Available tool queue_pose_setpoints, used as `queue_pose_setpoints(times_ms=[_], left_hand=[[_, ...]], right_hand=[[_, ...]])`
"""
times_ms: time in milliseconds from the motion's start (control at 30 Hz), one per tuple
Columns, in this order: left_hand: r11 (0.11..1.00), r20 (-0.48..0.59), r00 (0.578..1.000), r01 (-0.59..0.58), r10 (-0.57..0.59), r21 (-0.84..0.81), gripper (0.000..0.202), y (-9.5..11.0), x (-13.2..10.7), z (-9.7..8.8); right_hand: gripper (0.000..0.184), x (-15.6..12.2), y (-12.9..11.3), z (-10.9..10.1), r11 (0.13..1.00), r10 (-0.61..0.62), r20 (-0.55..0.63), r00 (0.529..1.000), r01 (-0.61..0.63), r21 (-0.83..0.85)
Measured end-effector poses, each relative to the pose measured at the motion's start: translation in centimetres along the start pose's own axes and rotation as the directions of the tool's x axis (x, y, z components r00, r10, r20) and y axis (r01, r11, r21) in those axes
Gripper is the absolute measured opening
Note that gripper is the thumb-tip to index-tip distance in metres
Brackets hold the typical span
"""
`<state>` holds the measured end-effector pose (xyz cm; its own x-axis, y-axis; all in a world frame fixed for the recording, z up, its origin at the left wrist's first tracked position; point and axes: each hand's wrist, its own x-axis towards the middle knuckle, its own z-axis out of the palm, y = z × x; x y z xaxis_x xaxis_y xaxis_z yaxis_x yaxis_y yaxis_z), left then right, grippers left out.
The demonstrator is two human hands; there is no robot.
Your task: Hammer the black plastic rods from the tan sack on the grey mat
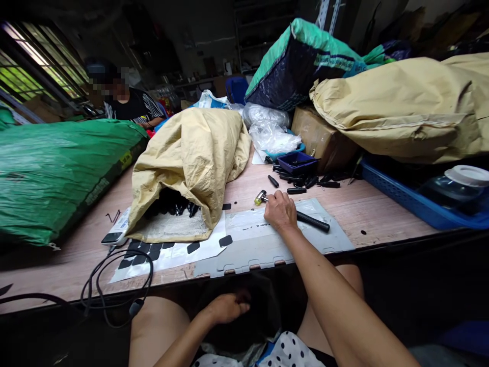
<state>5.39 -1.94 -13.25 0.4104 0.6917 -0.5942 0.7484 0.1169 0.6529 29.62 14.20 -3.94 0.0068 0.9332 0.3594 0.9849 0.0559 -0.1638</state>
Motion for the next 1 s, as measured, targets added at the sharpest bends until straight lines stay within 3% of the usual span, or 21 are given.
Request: queue_pose_setpoints(times_ms=[67,133,167,200,233,267,300,333,367,400,467,500,533,633,733,867,1000], left_hand=[[0.995,0.226,0.969,-0.094,0.095,-0.016,0.026,2.6,-3.4,-2.2],[0.968,0.478,0.850,-0.129,0.220,-0.216,0.035,5.2,-6.6,-5.6],[0.939,0.511,0.818,-0.098,0.265,-0.330,0.041,6.2,-7.9,-7.7],[0.907,0.471,0.829,-0.096,0.301,-0.410,0.044,6.9,-8.8,-9.9],[0.876,0.346,0.883,-0.132,0.316,-0.464,0.043,7.3,-9.2,-12.1],[0.852,0.162,0.940,-0.189,0.302,-0.488,0.042,7.4,-9.2,-14.2],[0.838,-0.071,0.963,-0.262,0.260,-0.478,0.040,7.2,-8.6,-16.2],[0.840,-0.318,0.928,-0.323,0.192,-0.436,0.038,6.7,-7.5,-17.9],[0.859,-0.538,0.836,-0.351,0.108,-0.374,0.036,6.1,-6.2,-19.4],[0.893,-0.707,0.707,-0.330,0.018,-0.307,0.034,5.5,-4.6,-20.6],[0.965,-0.876,0.472,-0.170,-0.098,-0.200,0.028,4.5,-1.6,-22.1],[0.986,-0.908,0.403,-0.064,-0.115,-0.154,0.026,4.2,-0.3,-22.5],[0.993,-0.922,0.370,0.037,-0.114,-0.108,0.025,4.1,0.7,-22.8],[0.966,-0.929,0.350,0.255,-0.123,-0.031,0.029,4.3,2.1,-22.8],[0.923,-0.912,0.358,0.382,-0.202,-0.055,0.034,4.8,1.7,-22.6],[0.887,-0.879,0.399,0.458,-0.263,-0.057,0.037,4.6,0.2,-22.3],[0.878,-0.887,0.393,0.479,-0.244,-0.030,0.031,4.1,-1.5,-21.4]], right_hand=[[0.028,0.0,0.0,0.0,1.000,-0.002,-0.005,1.000,0.002,-0.005],[0.029,-0.1,-0.1,0.0,1.000,-0.003,-0.013,1.000,0.003,-0.007],[0.029,-0.1,-0.1,0.0,1.000,-0.002,-0.015,1.000,0.002,-0.007],[0.029,-0.1,-0.1,0.0,1.000,-0.001,-0.016,1.000,0.001,-0.008],[0.029,-0.1,-0.1,0.1,1.000,0.000,-0.014,1.000,0.000,-0.008],[0.029,-0.1,-0.1,0.1,1.000,0.000,-0.013,1.000,0.000,-0.007],[0.029,-0.1,-0.1,0.1,1.000,0.000,-0.012,1.000,0.000,-0.006],[0.029,-0.1,-0.1,0.1,1.000,0.000,-0.010,1.000,0.000,-0.007],[0.029,-0.1,-0.1,0.1,1.000,0.000,-0.007,1.000,0.000,-0.009],[0.029,-0.1,-0.1,0.1,1.000,0.001,-0.006,1.000,-0.001,-0.011],[0.029,0.0,-0.1,0.1,1.000,0.003,-0.003,1.000,-0.003,-0.016],[0.028,0.0,0.0,0.1,1.000,0.003,0.000,1.000,-0.003,-0.017],[0.028,0.0,0.0,0.1,1.000,0.003,0.002,1.000,-0.003,-0.016],[0.028,0.0,0.0,0.1,1.000,0.005,0.008,1.000,-0.004,-0.007],[0.028,0.0,0.0,0.0,1.000,0.007,0.002,1.000,-0.007,0.002],[0.027,0.0,-0.1,-0.1,1.000,0.004,-0.007,1.000,-0.004,0.008],[0.028,-0.1,0.0,0.0,1.000,0.003,-0.007,1.000,-0.003,0.006]])
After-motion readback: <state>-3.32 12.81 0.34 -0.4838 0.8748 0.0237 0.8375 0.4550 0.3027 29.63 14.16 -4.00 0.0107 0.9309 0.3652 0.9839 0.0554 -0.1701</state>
